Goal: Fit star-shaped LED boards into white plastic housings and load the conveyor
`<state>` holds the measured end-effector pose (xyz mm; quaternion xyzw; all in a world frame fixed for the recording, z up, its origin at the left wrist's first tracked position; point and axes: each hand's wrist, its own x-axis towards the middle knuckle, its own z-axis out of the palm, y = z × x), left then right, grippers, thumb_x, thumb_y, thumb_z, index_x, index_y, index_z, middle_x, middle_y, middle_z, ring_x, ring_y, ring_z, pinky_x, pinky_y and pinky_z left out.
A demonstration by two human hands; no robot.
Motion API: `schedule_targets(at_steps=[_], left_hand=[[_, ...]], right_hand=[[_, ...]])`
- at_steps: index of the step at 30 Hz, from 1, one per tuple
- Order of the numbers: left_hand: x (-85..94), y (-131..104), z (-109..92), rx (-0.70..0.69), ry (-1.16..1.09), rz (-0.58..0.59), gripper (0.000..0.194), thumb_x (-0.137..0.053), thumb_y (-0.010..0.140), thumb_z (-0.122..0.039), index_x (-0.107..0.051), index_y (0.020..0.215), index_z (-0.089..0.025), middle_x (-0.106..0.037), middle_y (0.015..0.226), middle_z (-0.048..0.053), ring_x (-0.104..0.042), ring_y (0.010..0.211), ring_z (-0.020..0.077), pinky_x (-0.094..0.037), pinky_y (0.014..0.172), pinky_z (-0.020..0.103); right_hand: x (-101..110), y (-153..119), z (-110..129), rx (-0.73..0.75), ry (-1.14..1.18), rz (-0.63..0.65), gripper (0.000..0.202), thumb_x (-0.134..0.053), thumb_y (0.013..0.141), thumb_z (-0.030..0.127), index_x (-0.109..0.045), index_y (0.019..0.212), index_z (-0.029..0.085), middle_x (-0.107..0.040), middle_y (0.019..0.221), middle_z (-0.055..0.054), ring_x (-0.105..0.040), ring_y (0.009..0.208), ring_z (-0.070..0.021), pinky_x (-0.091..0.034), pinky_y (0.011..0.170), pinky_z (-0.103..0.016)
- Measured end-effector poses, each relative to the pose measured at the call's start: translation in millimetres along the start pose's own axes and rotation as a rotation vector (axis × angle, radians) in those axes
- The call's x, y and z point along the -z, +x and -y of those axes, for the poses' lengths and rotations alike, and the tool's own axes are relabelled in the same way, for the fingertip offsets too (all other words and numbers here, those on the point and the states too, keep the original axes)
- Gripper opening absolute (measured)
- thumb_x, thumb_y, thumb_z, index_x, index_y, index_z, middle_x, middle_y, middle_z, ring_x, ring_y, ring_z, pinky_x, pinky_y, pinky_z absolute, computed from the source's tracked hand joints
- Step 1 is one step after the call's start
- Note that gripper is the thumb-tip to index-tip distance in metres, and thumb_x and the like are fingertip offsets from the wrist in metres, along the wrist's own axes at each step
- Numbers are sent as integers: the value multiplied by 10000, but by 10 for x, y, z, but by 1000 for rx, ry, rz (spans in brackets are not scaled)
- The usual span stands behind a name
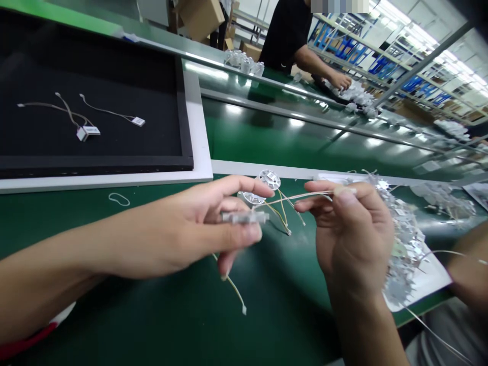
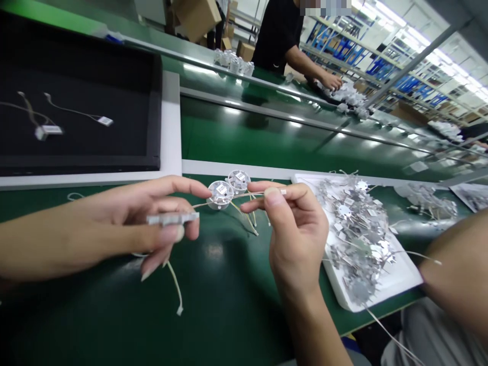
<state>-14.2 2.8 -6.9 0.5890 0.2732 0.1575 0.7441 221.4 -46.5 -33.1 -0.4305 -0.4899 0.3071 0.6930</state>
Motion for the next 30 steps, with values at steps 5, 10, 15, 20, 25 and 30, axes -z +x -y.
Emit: schedule_targets(at_steps=[5,10,15,20,25,30], left_hand=[[66,61,-32,8,-281,2,279,-588,1125,-390,-811,1051,-240,-815,1163,26,-823,887,178,-649,724,145],[73,90,-38,-10,-399,-86,387,-523,1130,-222,-841,912,-194,-837,976,40,-830,861,198,-689,660,189],[93,65,-57,-17,-467,-83,225,-577,1124,-233,-799,1088,-212,-848,971,61,-837,823,199,-700,702,219],[39,49,-53,44,-464,-68,148,-627,1106,-242,-746,1189,-213,-847,1041,59,-839,933,209,-703,764,217],[58,39,-12,53,-376,-27,392,-730,1059,-322,-640,1433,-246,-831,1146,49,-823,1047,223,-698,870,232],[61,24,19,58,-313,1,591,-770,1028,-437,-552,1552,-272,-800,1263,72,-789,1161,231,-670,933,217]], right_hand=[[72,45,-31,-8,-91,-10,162,-773,913,207,-705,768,235,-819,871,30,-729,681,-112,-591,775,-257],[150,71,-95,-61,-189,73,174,-776,921,230,-689,770,237,-817,919,13,-730,718,-144,-592,775,-303],[177,41,-171,106,-394,102,266,-747,928,191,-719,1178,275,-792,1194,-44,-762,1057,-229,-597,936,-401],[61,-60,-112,517,-622,305,392,-732,919,159,-675,1298,238,-685,1390,-125,-623,1369,-301,-477,1177,-510],[-33,-88,-74,669,-666,469,376,-714,921,190,-639,1290,182,-707,1313,-149,-651,1312,-271,-495,1171,-457],[-62,-106,-85,775,-774,459,298,-737,959,247,-659,1235,170,-726,1273,-150,-677,1265,-283,-517,1147,-469]])
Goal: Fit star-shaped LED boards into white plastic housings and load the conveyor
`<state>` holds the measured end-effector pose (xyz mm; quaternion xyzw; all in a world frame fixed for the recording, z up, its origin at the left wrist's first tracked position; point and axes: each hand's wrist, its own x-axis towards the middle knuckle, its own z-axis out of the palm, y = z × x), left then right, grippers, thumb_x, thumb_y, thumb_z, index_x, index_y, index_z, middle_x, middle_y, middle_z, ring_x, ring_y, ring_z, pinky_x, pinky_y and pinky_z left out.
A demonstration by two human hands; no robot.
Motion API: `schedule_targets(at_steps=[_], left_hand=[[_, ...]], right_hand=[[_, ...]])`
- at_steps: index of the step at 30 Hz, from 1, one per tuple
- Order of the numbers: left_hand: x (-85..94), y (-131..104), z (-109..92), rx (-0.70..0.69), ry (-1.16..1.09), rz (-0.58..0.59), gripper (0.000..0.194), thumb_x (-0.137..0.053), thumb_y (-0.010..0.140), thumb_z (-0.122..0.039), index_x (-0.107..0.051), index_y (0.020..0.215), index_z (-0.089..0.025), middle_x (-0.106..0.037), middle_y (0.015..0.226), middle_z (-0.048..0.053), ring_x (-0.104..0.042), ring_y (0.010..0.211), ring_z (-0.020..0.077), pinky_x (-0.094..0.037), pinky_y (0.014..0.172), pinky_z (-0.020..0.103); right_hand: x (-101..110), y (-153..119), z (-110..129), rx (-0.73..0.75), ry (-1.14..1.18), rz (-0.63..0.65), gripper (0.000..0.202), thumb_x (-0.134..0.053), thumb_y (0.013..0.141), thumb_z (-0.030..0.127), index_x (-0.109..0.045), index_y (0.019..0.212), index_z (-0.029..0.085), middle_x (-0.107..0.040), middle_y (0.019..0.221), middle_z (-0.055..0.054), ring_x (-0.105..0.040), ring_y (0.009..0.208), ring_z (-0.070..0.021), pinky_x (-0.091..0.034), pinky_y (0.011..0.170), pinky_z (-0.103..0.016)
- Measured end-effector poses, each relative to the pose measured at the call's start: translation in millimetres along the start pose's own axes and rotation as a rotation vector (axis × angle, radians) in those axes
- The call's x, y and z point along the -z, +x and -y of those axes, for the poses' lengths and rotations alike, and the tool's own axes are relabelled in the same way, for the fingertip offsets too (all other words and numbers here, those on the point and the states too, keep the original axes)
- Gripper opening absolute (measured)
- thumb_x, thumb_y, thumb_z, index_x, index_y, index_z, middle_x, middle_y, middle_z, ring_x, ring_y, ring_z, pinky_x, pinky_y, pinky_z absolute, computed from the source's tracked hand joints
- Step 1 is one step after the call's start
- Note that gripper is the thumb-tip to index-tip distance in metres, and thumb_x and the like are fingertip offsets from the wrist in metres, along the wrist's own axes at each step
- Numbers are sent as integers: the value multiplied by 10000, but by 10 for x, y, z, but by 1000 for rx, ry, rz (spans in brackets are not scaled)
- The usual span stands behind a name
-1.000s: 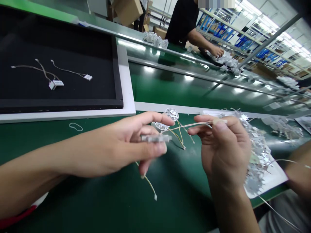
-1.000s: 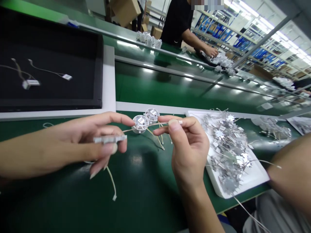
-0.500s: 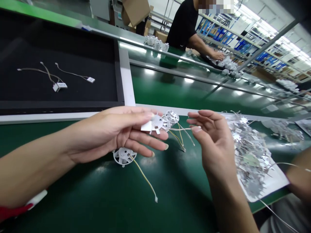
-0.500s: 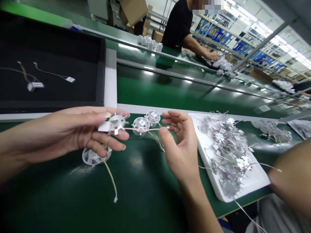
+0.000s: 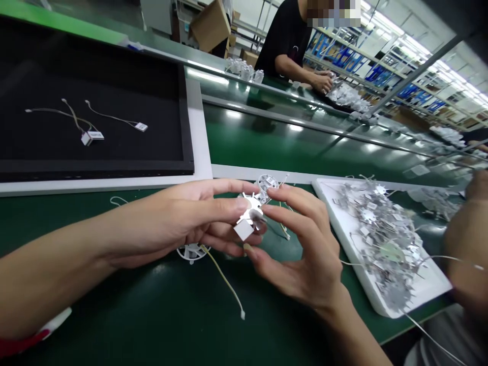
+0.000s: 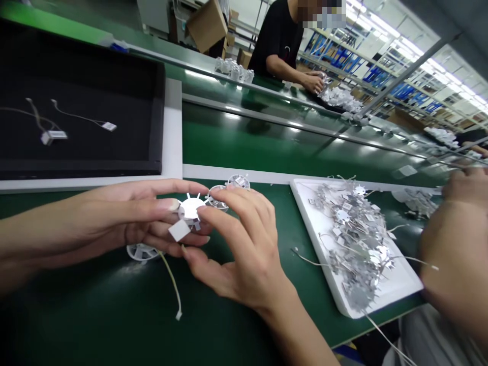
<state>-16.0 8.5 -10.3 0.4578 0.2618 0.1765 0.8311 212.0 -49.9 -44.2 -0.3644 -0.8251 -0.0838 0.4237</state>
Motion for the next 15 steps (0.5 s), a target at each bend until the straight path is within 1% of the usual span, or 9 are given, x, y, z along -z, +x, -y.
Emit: schedule_targets(at_steps=[2,5,7,9,11,12,15], left_hand=[[-11,2,6,13,23,14,637,-761,1033,-458,-507,1588,-277,-793,1280,75,-798,1120,206,-657,920,188],[-19,6,6,22,76,25,653,-747,1030,-507,-498,1597,-301,-806,1233,55,-796,1104,183,-636,897,155],[-22,3,1,22,120,34,664,-763,1011,-527,-513,1590,-320,-814,1199,39,-796,1101,186,-633,906,165],[-32,-5,-7,33,160,34,719,-809,978,-516,-503,1597,-318,-822,1147,37,-804,1062,200,-644,901,196],[-58,-17,-18,60,192,17,774,-843,955,-495,-478,1609,-301,-828,1068,41,-813,1008,211,-655,868,219],[-76,-25,-23,77,203,5,771,-846,956,-491,-475,1603,-297,-829,1036,40,-815,977,210,-656,837,215],[-133,-47,-35,113,224,-13,656,-832,971,-516,-528,1511,-300,-825,960,17,-819,881,184,-627,719,159]], right_hand=[[-8,-8,18,7,-38,-5,228,-735,977,214,-680,1195,177,-726,1285,-153,-680,1260,-298,-527,1127,-497],[-10,-18,34,9,-3,7,123,-690,1010,160,-699,1129,188,-703,1328,-157,-676,1260,-304,-557,1080,-521],[-2,-18,34,10,40,19,120,-652,1020,128,-700,1114,186,-683,1348,-162,-672,1266,-295,-574,1060,-513],[10,-14,33,-4,91,29,148,-626,1021,111,-700,1124,186,-680,1340,-157,-673,1269,-282,-578,1063,-496],[19,-11,43,-58,159,38,163,-620,1021,118,-704,1134,202,-695,1313,-136,-688,1249,-269,-584,1060,-478],[20,-12,54,-97,199,46,168,-625,1023,129,-707,1139,218,-705,1300,-123,-699,1232,-265,-592,1052,-471],[2,-24,103,-239,352,31,248,-677,1013,159,-693,1237,265,-724,1317,-101,-706,1249,-276,-605,1066,-475]])
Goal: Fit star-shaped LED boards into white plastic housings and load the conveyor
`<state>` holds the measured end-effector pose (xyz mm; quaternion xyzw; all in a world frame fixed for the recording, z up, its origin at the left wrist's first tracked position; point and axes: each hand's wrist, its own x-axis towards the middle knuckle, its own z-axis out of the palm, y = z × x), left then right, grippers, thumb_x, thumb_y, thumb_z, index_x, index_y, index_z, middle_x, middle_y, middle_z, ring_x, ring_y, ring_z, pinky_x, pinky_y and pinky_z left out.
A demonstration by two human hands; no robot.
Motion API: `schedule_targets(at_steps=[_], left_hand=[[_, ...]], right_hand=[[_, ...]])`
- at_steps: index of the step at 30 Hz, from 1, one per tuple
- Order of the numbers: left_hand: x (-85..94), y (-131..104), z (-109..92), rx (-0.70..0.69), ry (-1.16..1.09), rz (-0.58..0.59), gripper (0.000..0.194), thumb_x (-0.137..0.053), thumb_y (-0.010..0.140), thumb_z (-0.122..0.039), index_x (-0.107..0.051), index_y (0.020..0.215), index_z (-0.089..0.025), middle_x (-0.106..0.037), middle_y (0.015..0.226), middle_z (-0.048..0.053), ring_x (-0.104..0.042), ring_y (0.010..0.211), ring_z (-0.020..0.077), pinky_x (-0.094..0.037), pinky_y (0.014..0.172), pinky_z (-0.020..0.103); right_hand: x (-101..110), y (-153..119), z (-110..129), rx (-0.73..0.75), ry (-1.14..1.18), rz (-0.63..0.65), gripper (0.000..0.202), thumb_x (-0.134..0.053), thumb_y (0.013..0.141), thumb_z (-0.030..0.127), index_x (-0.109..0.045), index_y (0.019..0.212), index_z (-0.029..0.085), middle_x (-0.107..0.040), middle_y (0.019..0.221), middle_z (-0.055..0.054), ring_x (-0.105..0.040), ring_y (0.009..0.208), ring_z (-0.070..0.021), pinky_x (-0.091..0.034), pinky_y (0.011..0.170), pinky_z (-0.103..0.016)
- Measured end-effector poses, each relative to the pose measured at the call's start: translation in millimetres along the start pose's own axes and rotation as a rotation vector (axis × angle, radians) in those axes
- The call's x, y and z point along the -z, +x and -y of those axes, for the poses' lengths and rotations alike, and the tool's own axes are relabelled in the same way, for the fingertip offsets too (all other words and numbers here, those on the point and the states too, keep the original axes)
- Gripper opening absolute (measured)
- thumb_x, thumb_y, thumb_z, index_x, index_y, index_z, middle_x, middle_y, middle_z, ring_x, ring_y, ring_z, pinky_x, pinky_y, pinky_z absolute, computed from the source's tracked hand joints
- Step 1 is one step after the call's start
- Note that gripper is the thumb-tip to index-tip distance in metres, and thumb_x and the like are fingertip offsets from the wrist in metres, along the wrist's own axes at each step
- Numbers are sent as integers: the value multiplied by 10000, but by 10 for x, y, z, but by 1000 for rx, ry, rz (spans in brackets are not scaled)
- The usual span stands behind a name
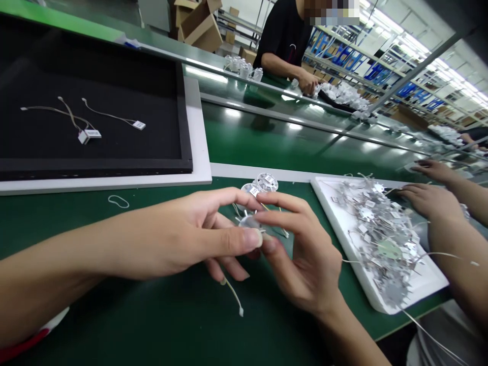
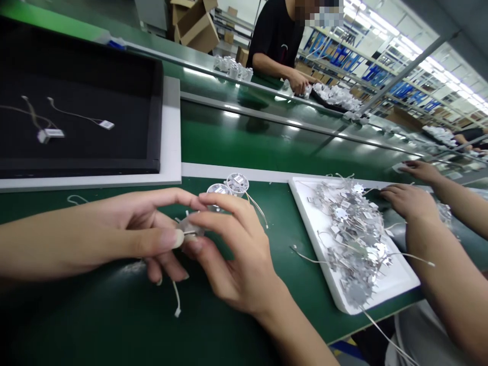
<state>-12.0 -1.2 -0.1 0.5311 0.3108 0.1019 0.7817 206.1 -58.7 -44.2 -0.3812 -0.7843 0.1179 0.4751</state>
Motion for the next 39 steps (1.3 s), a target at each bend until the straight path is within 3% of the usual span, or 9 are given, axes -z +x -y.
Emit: schedule_targets(at_steps=[5,8,11,17,24,28,33,36,39], left_hand=[[-36,-14,-6,13,2,-10,483,-783,997,-566,-600,1362,-307,-812,990,8,-820,746,181,-591,607,142],[-13,-5,-12,1,-34,40,469,-729,1022,-606,-567,1368,-334,-817,991,1,-804,664,170,-596,564,152],[33,-13,-28,28,-57,83,468,-688,1022,-665,-543,1287,-308,-821,830,21,-755,549,156,-567,517,138],[140,-52,-15,93,12,107,534,-626,1025,-727,-531,1320,-291,-804,720,84,-749,536,180,-561,521,140],[196,-10,-65,-57,-15,10,529,-715,1046,-496,-538,1505,-304,-847,964,46,-833,755,231,-638,591,177],[167,0,-73,-73,-74,62,307,-653,1076,-459,-698,1269,-225,-840,986,56,-825,729,207,-611,567,142],[100,-19,-37,-46,-208,124,256,-555,1138,-414,-600,1293,-215,-829,957,87,-779,589,170,-577,525,131],[96,-27,-28,-45,-231,117,328,-543,1147,-432,-534,1405,-229,-828,954,104,-779,595,177,-578,533,142],[117,-21,-17,-43,-210,135,453,-556,1150,-448,-447,1544,-256,-824,871,83,-787,626,180,-578,554,144]], right_hand=[[-60,-18,58,-276,322,-28,413,-747,1013,198,-627,1391,311,-731,1358,-70,-724,1244,-242,-635,1057,-428],[-45,-7,71,-425,570,94,342,-670,1093,289,-590,1423,327,-769,1270,-55,-787,1047,-196,-688,885,-353],[-21,-13,65,-498,723,198,477,-744,1052,376,-553,1487,328,-786,1108,-35,-766,790,-168,-661,677,-293],[-29,-7,66,-548,719,166,587,-862,912,222,-604,1431,311,-699,934,18,-688,758,-141,-599,681,-265],[23,42,91,-499,644,128,258,-756,989,208,-740,1238,276,-745,895,2,-719,761,-141,-596,633,-234],[-33,36,95,-346,351,4,156,-809,935,172,-771,1058,260,-761,839,8,-650,633,-137,-530,533,-246],[-103,38,77,-92,137,-102,188,-718,963,67,-757,1000,248,-788,873,1,-702,726,-158,-594,649,-286],[-77,43,88,-171,149,-94,149,-692,994,100,-750,961,234,-777,868,0,-712,768,-157,-588,694,-283],[-28,62,96,-399,304,-18,201,-671,1043,243,-715,849,216,-709,740,9,-633,635,-139,-510,574,-257]])
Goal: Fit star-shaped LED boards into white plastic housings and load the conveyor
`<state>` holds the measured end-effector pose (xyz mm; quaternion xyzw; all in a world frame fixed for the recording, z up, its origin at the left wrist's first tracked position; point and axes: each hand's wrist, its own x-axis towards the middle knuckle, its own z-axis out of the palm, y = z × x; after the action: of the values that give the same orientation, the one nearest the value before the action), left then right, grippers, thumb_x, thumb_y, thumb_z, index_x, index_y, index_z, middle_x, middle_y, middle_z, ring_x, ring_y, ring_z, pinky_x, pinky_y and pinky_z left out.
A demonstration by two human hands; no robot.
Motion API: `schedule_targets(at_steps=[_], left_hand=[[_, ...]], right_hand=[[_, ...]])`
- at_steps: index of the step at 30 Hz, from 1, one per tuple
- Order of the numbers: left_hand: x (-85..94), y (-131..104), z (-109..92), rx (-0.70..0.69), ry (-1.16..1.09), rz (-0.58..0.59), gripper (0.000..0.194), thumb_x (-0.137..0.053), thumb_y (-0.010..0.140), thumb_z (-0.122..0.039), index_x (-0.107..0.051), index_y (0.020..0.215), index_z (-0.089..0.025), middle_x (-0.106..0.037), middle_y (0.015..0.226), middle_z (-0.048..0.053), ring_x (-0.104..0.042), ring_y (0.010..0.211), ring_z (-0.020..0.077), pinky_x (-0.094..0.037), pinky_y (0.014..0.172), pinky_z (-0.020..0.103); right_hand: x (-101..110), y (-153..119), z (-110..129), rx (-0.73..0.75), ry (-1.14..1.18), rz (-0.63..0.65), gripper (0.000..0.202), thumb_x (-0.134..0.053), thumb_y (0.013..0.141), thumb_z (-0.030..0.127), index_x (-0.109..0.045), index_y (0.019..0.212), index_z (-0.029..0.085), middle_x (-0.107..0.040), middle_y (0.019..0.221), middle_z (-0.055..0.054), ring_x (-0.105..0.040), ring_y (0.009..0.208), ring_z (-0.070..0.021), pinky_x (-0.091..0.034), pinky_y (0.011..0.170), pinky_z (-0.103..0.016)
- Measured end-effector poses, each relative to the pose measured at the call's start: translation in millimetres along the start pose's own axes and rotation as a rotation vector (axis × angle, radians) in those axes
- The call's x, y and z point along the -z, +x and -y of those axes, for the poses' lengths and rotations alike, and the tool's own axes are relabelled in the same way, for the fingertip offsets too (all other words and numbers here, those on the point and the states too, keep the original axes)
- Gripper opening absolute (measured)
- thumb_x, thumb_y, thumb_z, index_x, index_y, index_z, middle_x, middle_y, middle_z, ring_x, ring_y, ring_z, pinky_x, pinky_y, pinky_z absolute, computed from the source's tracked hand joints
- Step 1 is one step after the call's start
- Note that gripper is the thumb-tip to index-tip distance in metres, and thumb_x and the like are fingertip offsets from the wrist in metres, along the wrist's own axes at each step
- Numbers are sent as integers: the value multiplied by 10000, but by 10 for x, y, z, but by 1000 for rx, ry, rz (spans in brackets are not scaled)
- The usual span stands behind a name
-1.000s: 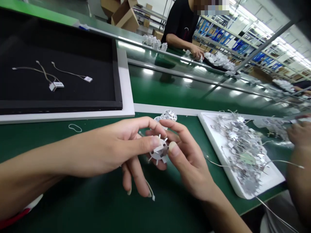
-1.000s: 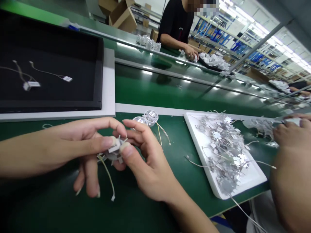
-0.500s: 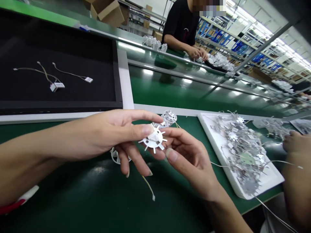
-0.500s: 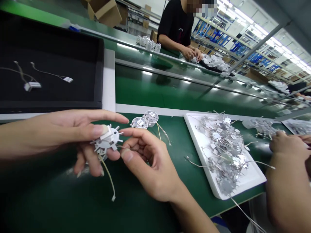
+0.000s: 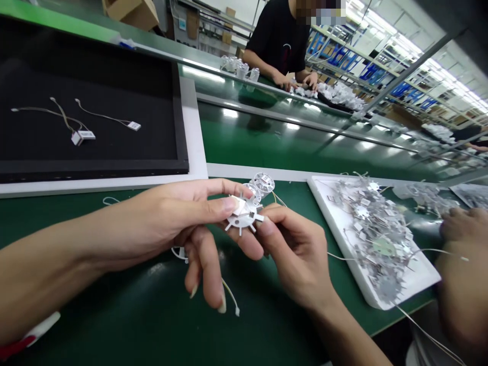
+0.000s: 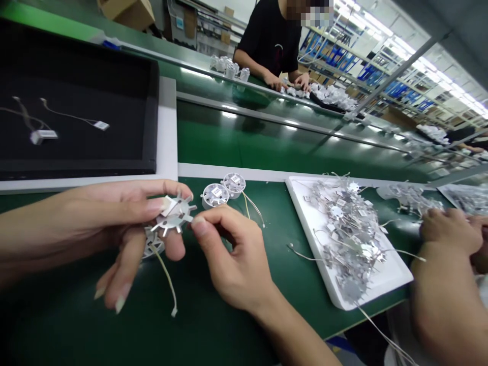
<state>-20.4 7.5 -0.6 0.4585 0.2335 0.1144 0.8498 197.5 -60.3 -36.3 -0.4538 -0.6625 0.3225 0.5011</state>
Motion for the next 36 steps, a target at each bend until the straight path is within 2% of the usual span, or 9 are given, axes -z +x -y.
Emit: schedule_targets(at_steps=[5,9,11,15,21,28,31,34,36], left_hand=[[40,24,40,30,10,47,599,-567,1147,-481,-321,1648,-264,-822,827,77,-785,628,169,-589,577,139],[55,30,71,-1,-99,9,493,-604,1135,-435,-463,1577,-269,-813,785,68,-795,632,184,-589,568,132],[56,30,81,-8,-186,-9,322,-628,1124,-399,-644,1411,-254,-816,797,73,-798,640,181,-586,571,121],[36,40,107,18,-327,11,242,-644,1109,-359,-803,1089,-178,-743,627,65,-792,637,192,-590,545,110],[-52,90,130,38,-372,32,207,-714,1055,-350,-828,1068,-178,-822,842,89,-752,546,173,-595,473,135],[-29,107,190,6,-407,109,317,-593,1123,-336,-818,1149,-114,-774,689,123,-784,630,194,-630,561,146],[5,122,210,-33,-402,146,328,-593,1131,-295,-679,1426,-182,-813,792,118,-817,715,212,-655,610,179],[23,131,194,-28,-323,102,661,-672,1102,-258,-343,1674,-290,-840,918,72,-822,724,194,-656,615,179],[38,122,176,-17,-215,79,787,-746,1069,-317,-272,1697,-293,-844,991,68,-812,686,174,-639,610,154]], right_hand=[[47,60,-7,-207,287,170,446,-728,1021,513,-617,715,209,-512,586,47,-376,482,-87,-299,420,-215],[21,51,-10,-195,261,114,230,-710,1040,393,-731,890,219,-592,622,44,-428,471,-84,-334,402,-204],[-10,23,-15,-129,188,31,52,-740,1008,279,-758,1030,235,-706,723,29,-568,524,-99,-459,450,-207],[-55,-12,-50,228,-125,-131,205,-751,935,81,-747,1063,242,-810,960,-13,-748,783,-150,-632,673,-254],[-37,-4,-109,428,-327,-168,187,-723,986,64,-732,1055,238,-829,971,-25,-782,882,-161,-665,838,-275],[-11,-22,-141,508,-441,-155,178,-674,1002,40,-729,1053,201,-833,980,-56,-793,902,-185,-660,854,-294],[-7,-28,-81,375,-338,-129,158,-663,1005,51,-729,1007,195,-818,941,-30,-767,846,-147,-634,801,-250],[2,-14,0,29,-29,-50,115,-694,1002,124,-726,933,210,-782,856,13,-716,727,-112,-587,686,-214],[17,11,33,-204,218,56,121,-735,1003,224,-709,885,208,-725,753,29,-647,612,-96,-524,573,-199]])
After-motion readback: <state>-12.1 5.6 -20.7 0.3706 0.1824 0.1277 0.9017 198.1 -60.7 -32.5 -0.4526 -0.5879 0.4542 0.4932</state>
